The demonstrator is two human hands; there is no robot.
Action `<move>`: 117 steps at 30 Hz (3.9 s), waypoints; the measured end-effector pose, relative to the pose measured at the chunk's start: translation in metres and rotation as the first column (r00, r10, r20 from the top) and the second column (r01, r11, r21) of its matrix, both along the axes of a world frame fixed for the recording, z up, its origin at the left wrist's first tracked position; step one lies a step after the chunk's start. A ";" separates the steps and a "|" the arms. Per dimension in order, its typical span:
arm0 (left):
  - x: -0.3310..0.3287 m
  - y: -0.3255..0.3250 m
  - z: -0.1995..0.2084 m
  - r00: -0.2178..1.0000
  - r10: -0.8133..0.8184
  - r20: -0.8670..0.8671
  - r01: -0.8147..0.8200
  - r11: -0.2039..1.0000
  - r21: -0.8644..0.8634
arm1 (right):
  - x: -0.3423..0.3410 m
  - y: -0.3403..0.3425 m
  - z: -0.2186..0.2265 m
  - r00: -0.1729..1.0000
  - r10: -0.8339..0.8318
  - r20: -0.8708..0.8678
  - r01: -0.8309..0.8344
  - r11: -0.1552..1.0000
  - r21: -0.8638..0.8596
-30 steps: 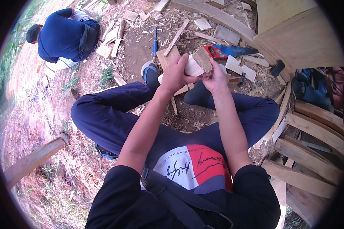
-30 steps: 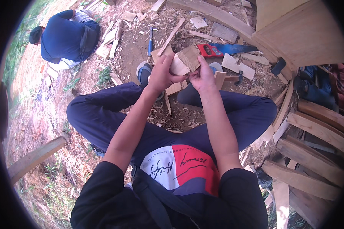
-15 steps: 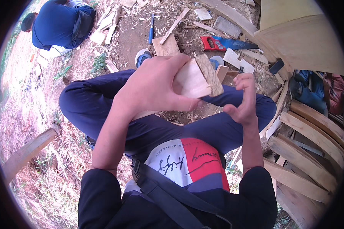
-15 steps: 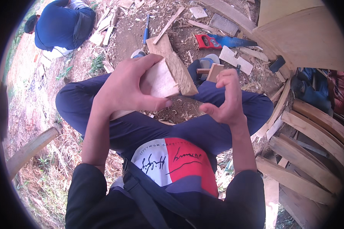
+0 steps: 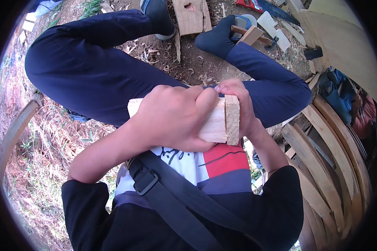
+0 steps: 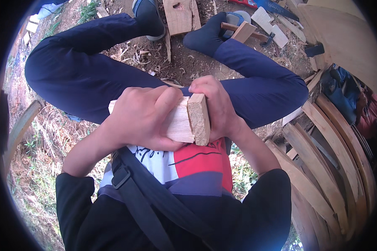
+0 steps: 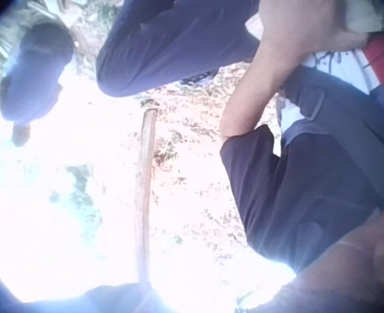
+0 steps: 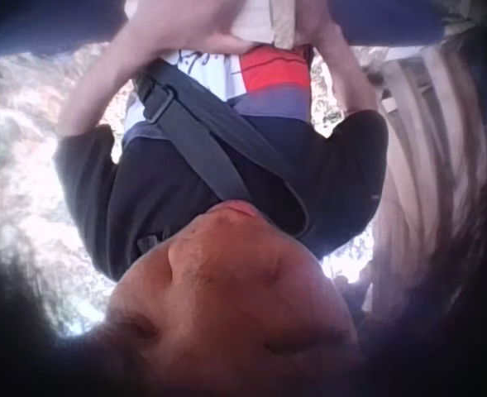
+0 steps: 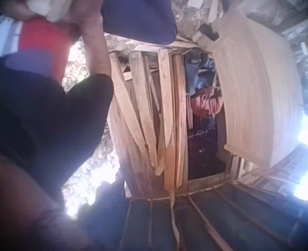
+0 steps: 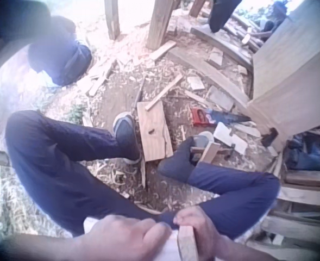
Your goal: The person sits on the ground and uses a hammer to drive nails into small wooden blocks. They repeatedly pick up nails from a bag, position them on the wood, and strike them with the hammer. The person also assembles the wooden pieces into a frame structure.
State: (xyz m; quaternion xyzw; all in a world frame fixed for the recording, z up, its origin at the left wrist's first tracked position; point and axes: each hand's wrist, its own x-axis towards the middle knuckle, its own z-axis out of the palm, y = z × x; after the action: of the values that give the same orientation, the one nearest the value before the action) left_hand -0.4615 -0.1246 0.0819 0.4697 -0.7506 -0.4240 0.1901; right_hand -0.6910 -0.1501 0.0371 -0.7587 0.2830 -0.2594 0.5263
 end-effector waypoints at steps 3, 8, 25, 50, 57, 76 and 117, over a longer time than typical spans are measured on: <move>0.000 0.007 -0.002 1.000 -0.022 0.004 0.022 1.000 0.011 | -0.004 0.006 0.001 0.999 0.005 -0.041 -0.006 1.000 -0.012; -0.001 0.006 -0.004 0.999 -0.038 0.013 0.038 0.999 -0.005 | -0.005 0.009 0.007 0.997 -0.007 -0.078 0.007 1.000 0.004; 0.101 0.051 0.039 0.725 0.657 -0.206 -0.656 0.568 -0.497 | -0.026 -0.064 0.027 0.909 -0.216 -0.355 0.173 0.974 -0.149; 0.248 0.142 -0.228 0.530 0.249 0.810 -0.552 0.827 0.108 | 0.069 -0.123 -0.046 0.522 -0.168 -0.837 -0.345 0.856 -0.386; 0.263 0.151 -0.228 0.348 0.747 0.567 -0.928 0.361 0.094 | 0.079 -0.134 -0.046 0.536 -0.157 -0.830 -0.320 0.871 -0.372; 0.294 0.159 -0.278 0.386 0.550 0.741 -0.918 0.313 0.245 | 0.076 -0.129 -0.051 0.521 -0.171 -0.836 -0.329 0.863 -0.382; 0.076 0.036 0.074 0.737 -0.169 -0.655 0.296 0.951 0.087 | 0.087 -0.112 -0.036 0.394 -0.026 -0.919 0.042 0.999 -0.011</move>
State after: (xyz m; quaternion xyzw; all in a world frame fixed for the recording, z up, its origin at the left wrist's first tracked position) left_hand -0.3851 -0.0883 0.1562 0.2147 -0.6509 -0.6465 0.3350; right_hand -0.6043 -0.2620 0.0009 -0.7667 0.5429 0.1920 0.2838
